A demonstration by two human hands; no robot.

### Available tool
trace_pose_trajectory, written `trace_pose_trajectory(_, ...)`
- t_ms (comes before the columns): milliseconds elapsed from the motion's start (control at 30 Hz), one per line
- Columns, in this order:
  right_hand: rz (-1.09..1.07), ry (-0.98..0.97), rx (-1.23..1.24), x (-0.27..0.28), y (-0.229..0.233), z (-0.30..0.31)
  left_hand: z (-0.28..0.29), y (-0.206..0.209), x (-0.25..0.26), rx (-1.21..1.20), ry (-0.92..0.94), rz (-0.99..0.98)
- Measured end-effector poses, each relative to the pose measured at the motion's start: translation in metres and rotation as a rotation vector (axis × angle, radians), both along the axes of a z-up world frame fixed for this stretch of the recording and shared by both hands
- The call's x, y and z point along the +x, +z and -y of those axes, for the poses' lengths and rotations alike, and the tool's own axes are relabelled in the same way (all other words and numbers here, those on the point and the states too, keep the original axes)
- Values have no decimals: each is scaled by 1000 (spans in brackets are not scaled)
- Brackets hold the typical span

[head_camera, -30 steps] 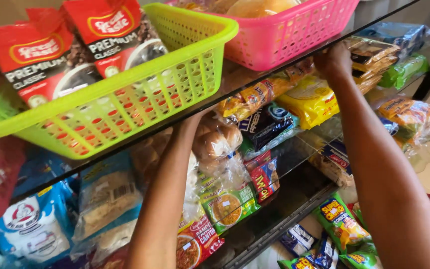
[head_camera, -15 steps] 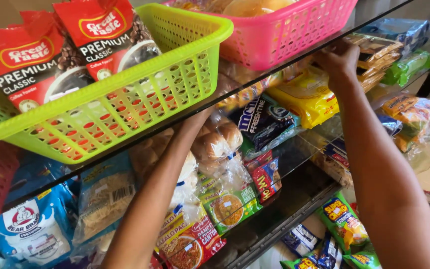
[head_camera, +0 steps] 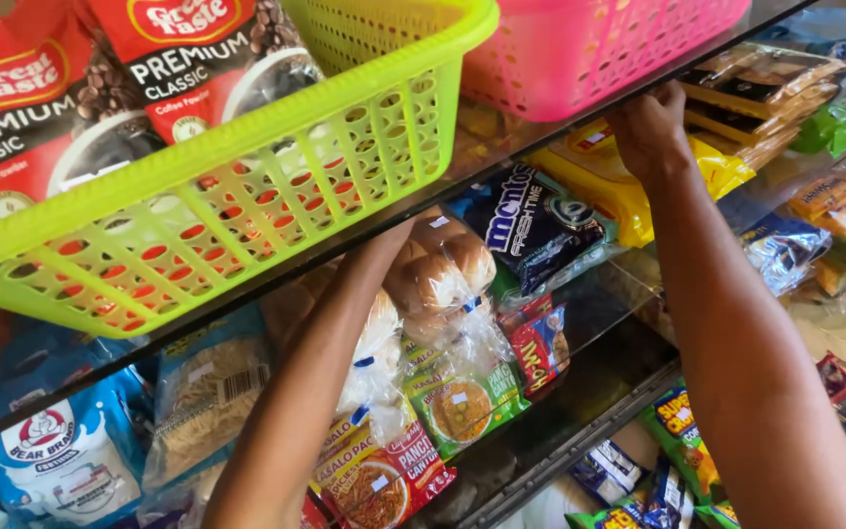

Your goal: Organizing and restocking various food and snack packets on a store shelf.

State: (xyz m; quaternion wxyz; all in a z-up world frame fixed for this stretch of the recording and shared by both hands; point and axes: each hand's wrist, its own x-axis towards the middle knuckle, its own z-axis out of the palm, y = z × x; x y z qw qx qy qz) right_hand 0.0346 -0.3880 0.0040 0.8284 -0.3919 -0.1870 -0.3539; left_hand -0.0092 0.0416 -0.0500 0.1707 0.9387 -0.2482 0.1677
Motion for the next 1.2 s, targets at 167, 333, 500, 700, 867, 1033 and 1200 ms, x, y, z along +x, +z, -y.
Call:
trace_pose_trajectory(167, -185, 35, -139, 16, -13, 12, -48, -35, -11, -30, -1, 10)
trace_pose_trajectory(333, -181, -593, -891, 42, -18, 14, -75, -50, -27, -66, -2, 18)
trace_pose_trajectory(500, -196, -830, -827, 80, -44, 9, 31, 65, -12, -93, -18, 44)
trace_pose_trajectory(700, 139, -732, -1121, 128, -73, 49, 70, 79, 1, -127, -35, 60)
trace_pose_trajectory(867, 98, -1076, -1197, 58, -27, -1, 70, 113, 1, -176, -26, 90)
trace_pose_trajectory(1033, 138, -1007, -1177, 71, -32, -7, 78, 108, 0, -195, -47, 108)
trace_pose_trajectory(1200, 106, -963, -1291, 44, -18, -27, 80, 107, 8, -220, -51, 118)
